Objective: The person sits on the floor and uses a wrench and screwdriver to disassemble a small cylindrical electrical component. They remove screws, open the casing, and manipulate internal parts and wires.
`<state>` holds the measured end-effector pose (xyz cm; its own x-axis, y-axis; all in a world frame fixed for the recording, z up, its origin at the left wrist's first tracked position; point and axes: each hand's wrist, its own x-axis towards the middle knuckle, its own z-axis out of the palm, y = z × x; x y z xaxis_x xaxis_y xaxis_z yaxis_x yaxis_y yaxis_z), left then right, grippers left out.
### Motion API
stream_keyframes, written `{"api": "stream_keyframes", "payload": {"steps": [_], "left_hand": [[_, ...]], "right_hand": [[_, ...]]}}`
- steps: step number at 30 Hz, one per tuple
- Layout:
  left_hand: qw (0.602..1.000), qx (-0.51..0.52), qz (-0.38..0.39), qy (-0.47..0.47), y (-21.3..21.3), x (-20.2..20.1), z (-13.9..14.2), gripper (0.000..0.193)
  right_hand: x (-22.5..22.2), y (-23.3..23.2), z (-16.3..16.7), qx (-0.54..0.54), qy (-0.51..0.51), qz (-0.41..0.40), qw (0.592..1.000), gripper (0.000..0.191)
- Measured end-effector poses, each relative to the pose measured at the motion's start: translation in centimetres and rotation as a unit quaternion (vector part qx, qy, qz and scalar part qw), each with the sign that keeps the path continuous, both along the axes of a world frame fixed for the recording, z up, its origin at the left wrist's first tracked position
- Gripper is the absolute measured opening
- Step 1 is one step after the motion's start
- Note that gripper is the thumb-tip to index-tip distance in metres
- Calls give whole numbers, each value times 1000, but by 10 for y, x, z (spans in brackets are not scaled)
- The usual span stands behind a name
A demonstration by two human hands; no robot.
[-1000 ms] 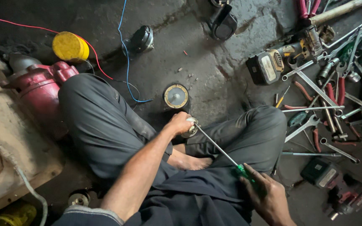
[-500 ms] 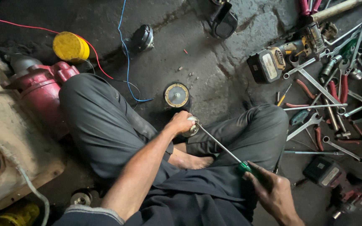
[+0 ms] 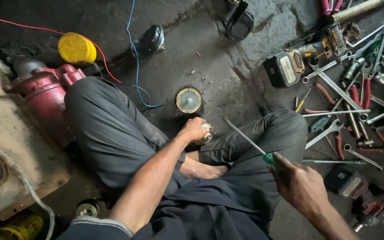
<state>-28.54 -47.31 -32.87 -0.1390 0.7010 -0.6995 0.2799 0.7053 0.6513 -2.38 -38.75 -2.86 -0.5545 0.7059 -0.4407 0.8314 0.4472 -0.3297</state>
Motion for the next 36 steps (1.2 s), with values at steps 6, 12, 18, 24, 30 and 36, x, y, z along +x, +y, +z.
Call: {"api": "stream_keyframes", "payload": {"steps": [6, 12, 18, 24, 30, 36], "left_hand": [[1000, 6, 5, -3, 4, -8, 0, 34], [1000, -16, 6, -9, 6, -11, 2, 33], [997, -19, 76, 4, 5, -6, 0, 39], [991, -67, 116, 7, 6, -4, 1, 43], [993, -67, 86, 35, 8, -4, -1, 44], [991, -76, 106, 18, 8, -3, -7, 41]], "right_hand": [[-19, 0, 15, -14, -24, 4, 1000, 41], [-17, -13, 14, -19, -29, 12, 999, 38], [-14, -15, 11, -33, -6, -8, 999, 35], [-17, -12, 13, -39, -18, -6, 999, 35], [-21, -6, 14, -69, -24, -34, 997, 34], [-24, -3, 13, -71, -29, -36, 996, 35]]}}
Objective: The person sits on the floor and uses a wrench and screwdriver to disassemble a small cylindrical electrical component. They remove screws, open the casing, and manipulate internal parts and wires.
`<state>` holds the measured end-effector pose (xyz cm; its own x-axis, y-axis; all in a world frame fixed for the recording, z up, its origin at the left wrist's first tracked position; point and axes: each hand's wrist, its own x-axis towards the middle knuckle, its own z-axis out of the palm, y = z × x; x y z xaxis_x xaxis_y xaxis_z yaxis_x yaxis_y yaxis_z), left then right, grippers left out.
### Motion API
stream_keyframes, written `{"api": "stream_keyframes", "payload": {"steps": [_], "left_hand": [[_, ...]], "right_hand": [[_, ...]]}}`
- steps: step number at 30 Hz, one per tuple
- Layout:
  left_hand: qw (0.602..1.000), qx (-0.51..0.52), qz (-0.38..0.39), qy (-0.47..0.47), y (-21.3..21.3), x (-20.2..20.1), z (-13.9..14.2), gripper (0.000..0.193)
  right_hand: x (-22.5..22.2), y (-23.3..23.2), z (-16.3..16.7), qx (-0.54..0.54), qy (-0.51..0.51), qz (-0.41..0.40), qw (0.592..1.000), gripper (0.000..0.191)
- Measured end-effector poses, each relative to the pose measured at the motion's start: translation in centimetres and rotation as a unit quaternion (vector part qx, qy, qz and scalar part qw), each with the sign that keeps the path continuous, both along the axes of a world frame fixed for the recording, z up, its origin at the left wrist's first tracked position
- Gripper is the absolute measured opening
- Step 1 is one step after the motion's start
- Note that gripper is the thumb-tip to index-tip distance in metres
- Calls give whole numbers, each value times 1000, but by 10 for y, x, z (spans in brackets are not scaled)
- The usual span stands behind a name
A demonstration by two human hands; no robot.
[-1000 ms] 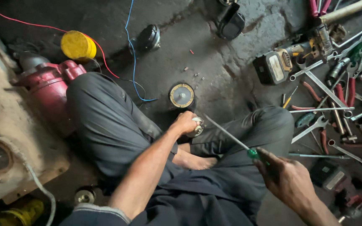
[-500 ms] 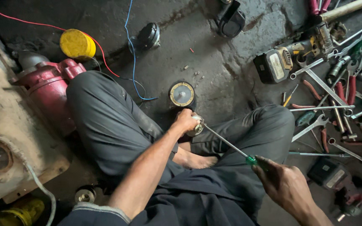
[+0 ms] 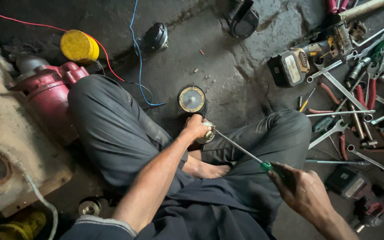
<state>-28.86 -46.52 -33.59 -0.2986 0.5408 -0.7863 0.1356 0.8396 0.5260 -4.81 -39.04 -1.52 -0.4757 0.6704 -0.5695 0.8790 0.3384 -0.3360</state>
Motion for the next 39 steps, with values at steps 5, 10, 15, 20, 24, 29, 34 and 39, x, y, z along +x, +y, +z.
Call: {"api": "stream_keyframes", "payload": {"steps": [5, 10, 15, 20, 24, 29, 34, 39], "left_hand": [[1000, 15, -8, 19, 0, 0, -5, 41], [999, 15, 34, -2, -6, -2, 1, 40], [999, 4, 31, -12, -5, -9, 11, 40], [1000, -12, 3, 4, 5, -17, 9, 43], [1000, -22, 1, 3, 8, -21, 6, 44], [1000, -16, 8, 1, 8, -23, 11, 42], [1000, -22, 9, 0, 11, -25, 15, 43], [999, -32, 17, 4, 13, -26, 16, 45]], "right_hand": [[-8, 6, -1, 28, -33, 82, 996, 34], [-24, 20, -1, 34, -81, 151, 985, 28], [-40, 41, 3, -12, -53, 135, 989, 25], [-60, 59, 2, -50, -51, 119, 990, 28], [-70, 64, 3, -68, -62, 102, 991, 31], [-75, 65, 3, -73, -77, 102, 989, 32], [-78, 69, 1, -65, -52, 96, 992, 32], [-79, 73, 1, -91, -83, 70, 990, 34]]}}
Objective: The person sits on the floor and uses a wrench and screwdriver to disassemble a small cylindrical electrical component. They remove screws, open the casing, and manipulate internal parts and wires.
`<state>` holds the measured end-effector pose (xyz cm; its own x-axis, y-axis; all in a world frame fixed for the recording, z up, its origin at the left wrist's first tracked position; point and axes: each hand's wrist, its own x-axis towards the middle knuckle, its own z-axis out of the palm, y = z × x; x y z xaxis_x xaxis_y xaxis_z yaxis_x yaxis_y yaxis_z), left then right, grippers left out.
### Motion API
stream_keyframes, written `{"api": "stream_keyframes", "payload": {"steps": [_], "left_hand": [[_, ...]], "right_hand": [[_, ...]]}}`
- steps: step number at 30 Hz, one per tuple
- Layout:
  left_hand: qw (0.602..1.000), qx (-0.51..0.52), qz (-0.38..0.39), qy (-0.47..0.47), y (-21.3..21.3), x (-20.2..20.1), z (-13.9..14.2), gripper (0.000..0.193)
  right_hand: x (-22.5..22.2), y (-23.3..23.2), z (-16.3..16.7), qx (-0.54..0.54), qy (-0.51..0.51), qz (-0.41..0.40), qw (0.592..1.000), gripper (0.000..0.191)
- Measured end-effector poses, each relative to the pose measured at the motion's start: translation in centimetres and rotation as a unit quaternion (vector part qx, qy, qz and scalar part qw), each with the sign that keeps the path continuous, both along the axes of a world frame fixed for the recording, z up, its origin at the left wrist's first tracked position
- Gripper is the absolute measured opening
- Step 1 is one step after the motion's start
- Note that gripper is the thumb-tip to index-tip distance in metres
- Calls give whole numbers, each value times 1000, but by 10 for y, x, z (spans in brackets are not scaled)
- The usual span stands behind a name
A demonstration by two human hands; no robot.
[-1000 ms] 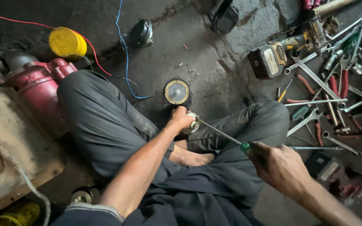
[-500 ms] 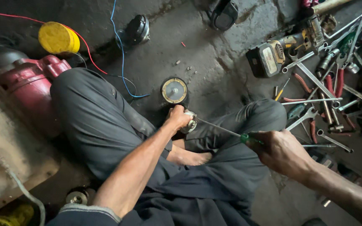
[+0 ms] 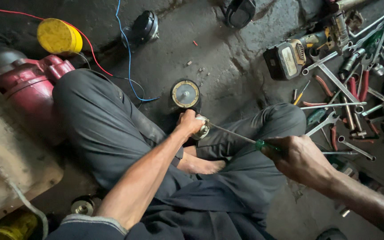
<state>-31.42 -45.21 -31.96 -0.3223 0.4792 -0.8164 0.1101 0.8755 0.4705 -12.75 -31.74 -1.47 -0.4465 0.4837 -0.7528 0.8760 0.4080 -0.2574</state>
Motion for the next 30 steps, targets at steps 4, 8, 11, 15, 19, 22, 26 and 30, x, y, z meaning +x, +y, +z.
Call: {"api": "stream_keyframes", "payload": {"steps": [4, 8, 11, 15, 19, 22, 26, 30], "left_hand": [[1000, 18, 0, 0, -1, 0, -1, 44], [1000, 17, 4, -5, -1, 0, -4, 43], [1000, 7, -16, 6, 0, 1, -6, 43], [1000, 21, -1, 4, -2, 3, -4, 44], [1000, 12, 2, -5, -4, 11, 2, 42], [999, 44, 14, 6, -3, 21, 6, 43], [999, 25, -10, 37, 3, 30, 5, 41], [999, -3, 22, 28, 14, 28, -3, 42]], "right_hand": [[2, 2, -2, -32, -75, -61, 995, 41], [6, -2, -2, -3, 1, -25, 1000, 33], [6, -4, -1, 10, 1, 16, 1000, 32], [5, -1, 3, 24, 40, 47, 998, 30], [18, -3, 13, 53, 60, 60, 995, 31], [35, -8, 17, 76, -15, 125, 989, 35], [51, -2, 12, 129, -15, 261, 956, 45], [48, 7, 1, 95, -4, 349, 932, 79]]}}
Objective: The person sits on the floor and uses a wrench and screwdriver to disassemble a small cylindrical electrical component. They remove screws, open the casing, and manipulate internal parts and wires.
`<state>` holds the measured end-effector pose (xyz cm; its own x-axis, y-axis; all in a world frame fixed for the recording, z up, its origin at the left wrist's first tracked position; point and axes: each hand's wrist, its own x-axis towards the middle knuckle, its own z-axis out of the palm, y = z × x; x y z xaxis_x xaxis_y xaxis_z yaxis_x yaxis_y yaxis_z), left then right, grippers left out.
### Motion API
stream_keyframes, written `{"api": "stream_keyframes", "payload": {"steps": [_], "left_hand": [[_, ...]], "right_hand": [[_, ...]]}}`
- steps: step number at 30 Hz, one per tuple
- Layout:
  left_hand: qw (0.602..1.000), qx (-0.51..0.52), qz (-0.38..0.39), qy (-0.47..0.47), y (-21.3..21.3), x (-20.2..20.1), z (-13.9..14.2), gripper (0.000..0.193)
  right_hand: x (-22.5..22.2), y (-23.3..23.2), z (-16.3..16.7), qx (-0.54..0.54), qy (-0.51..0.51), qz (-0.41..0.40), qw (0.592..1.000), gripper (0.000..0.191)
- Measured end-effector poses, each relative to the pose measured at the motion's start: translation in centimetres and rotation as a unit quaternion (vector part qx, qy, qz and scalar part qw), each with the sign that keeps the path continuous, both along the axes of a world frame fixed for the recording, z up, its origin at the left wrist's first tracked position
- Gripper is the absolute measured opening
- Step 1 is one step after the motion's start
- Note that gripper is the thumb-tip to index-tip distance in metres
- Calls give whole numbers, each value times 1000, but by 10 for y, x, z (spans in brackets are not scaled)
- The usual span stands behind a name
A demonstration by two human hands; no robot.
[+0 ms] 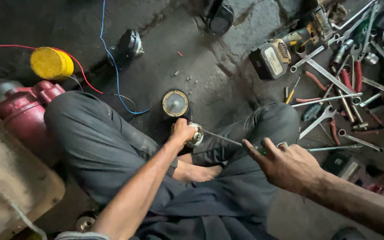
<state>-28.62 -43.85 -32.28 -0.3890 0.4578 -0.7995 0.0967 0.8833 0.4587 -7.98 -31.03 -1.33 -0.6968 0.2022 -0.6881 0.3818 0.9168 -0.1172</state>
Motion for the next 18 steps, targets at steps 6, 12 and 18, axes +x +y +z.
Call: {"api": "stream_keyframes", "payload": {"steps": [6, 12, 18], "left_hand": [[999, -14, -42, 18, 13, -15, -16, 40], [994, -41, -97, 20, 23, -41, -20, 41], [997, -54, -60, 0, 24, -59, -14, 36]], "right_hand": [[-35, 19, -13, -41, -85, -29, 995, 77], [-87, 33, -13, -54, -82, -4, 995, 72], [-133, 27, 2, -73, -146, 3, 987, 70]]}}
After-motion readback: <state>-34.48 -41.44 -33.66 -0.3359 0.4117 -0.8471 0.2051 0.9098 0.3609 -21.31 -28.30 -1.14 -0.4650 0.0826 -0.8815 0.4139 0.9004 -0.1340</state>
